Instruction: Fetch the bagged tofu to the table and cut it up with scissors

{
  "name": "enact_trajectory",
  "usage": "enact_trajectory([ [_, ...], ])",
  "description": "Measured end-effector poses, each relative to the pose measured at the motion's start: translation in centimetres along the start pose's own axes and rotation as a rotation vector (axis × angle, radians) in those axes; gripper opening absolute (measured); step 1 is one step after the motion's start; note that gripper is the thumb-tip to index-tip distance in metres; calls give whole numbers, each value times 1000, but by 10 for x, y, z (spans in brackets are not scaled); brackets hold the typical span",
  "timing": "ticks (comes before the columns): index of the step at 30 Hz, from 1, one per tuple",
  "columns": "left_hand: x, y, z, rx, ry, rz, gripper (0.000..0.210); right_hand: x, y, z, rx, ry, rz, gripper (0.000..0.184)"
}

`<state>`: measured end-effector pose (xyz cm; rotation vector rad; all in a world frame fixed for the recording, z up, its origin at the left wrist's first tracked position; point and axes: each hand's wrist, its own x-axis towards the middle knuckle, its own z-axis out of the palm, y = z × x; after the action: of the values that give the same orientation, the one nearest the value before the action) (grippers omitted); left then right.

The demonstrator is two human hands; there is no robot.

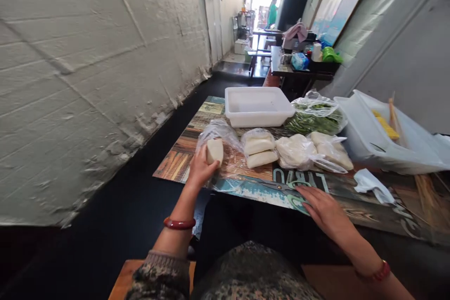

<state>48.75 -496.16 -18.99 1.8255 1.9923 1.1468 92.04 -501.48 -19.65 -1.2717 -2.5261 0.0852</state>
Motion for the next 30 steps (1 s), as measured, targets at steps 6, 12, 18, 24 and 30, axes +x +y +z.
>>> enact_trajectory([
  [6, -9, -5, -2, -194, -148, -6, 79, 11, -9, -11, -116, -125, -57, 54],
  [12, 5, -2, 6, -289, -98, -177, 60, 10, -22, -26, -3, -214, 112, 62],
  [18, 11, 10, 7, 15, -98, -32, 76, 20, -48, -47, 566, -355, 284, 64],
  [24, -5, 15, 6, -65, -62, 189, 71, 59, -82, -31, 1091, -309, 297, 68],
  [30, -10, 3, -10, -444, -192, 26, 60, 91, -112, 0, 1302, -340, 299, 66],
])
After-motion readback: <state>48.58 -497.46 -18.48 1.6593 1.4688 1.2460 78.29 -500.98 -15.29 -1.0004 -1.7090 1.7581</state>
